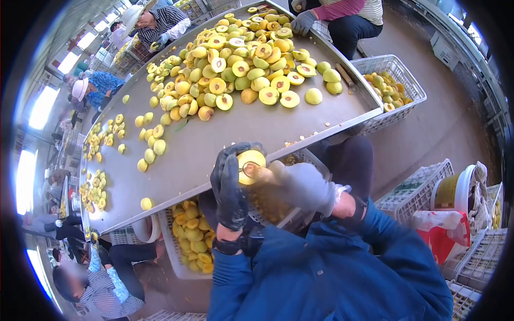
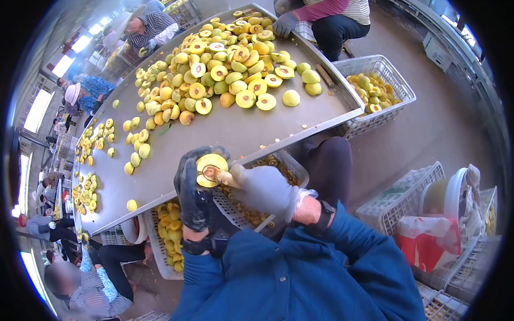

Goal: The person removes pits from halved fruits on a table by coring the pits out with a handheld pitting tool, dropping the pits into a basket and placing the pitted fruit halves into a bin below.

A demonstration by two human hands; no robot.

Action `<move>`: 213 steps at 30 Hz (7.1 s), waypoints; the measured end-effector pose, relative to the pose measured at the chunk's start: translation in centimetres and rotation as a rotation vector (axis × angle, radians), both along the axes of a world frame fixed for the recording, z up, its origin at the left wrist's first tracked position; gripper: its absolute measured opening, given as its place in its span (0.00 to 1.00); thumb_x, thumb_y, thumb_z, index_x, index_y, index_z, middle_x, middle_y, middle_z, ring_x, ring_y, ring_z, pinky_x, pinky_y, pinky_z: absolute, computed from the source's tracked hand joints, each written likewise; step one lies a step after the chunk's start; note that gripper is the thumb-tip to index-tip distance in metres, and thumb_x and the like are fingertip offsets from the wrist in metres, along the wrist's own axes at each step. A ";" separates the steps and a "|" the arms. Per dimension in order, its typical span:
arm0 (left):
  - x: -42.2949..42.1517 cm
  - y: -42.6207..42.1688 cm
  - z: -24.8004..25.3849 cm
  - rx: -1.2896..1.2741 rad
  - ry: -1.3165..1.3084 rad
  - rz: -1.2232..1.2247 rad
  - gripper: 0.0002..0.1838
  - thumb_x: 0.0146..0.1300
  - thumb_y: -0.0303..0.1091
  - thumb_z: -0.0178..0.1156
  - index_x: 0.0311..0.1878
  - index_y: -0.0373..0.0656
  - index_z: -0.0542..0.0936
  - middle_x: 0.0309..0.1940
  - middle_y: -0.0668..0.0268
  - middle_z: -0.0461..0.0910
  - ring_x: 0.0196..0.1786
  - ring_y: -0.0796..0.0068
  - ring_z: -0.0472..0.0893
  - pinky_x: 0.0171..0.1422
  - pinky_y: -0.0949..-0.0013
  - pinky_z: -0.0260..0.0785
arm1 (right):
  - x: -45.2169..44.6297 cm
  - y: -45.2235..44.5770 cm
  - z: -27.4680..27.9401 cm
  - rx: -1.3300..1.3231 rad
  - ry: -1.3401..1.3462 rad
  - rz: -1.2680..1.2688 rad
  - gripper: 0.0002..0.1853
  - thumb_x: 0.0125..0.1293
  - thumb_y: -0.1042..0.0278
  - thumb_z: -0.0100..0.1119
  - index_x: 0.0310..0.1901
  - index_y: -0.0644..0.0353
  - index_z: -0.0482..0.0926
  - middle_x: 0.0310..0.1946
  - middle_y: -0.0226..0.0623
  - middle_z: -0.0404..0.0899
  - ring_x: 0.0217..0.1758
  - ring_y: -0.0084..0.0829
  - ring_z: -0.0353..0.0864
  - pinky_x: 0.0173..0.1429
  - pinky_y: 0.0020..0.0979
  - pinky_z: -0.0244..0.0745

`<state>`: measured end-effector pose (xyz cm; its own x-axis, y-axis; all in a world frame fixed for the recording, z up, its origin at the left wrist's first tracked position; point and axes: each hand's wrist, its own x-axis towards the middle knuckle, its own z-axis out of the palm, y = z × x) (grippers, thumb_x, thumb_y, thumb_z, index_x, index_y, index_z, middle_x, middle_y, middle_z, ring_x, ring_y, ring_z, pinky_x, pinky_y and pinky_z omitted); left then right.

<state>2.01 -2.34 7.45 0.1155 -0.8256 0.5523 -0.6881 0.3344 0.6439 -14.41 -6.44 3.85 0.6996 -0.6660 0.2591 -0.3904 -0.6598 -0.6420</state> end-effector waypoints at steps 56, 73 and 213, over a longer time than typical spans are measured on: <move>-3.8 -1.7 -3.2 0.089 1.222 -0.829 0.33 0.74 0.61 0.36 0.40 0.38 0.78 0.26 0.55 0.78 0.30 0.58 0.79 0.34 0.55 0.75 | -2.9 -0.6 -1.8 0.983 -0.288 0.522 0.10 0.63 0.63 0.65 0.34 0.63 0.81 0.23 0.30 0.80 0.24 0.23 0.78 0.32 0.30 0.73; -3.3 -1.2 -4.5 0.065 1.202 -0.055 0.35 0.76 0.60 0.36 0.65 0.35 0.67 0.52 0.53 0.78 0.53 0.62 0.79 0.62 0.60 0.71 | 1.6 -0.6 -2.0 -0.102 -0.429 -0.066 0.21 0.57 0.59 0.68 0.52 0.51 0.74 0.30 0.38 0.81 0.31 0.44 0.83 0.34 0.40 0.77; 0.8 2.4 -3.1 0.041 0.434 -0.119 0.27 0.58 0.28 0.63 0.63 0.38 0.73 0.69 0.49 0.65 0.74 0.52 0.61 0.75 0.54 0.57 | 1.3 1.2 2.5 1.238 -0.749 -0.162 0.21 0.67 0.63 0.62 0.56 0.66 0.72 0.33 0.28 0.79 0.24 0.12 0.72 0.25 0.18 0.66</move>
<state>2.77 0.04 4.39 0.2321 -0.8676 0.4398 -0.3093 0.3629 0.8790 -13.12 -5.29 6.34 0.5584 -0.7862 -0.2647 0.2696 0.4737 -0.8384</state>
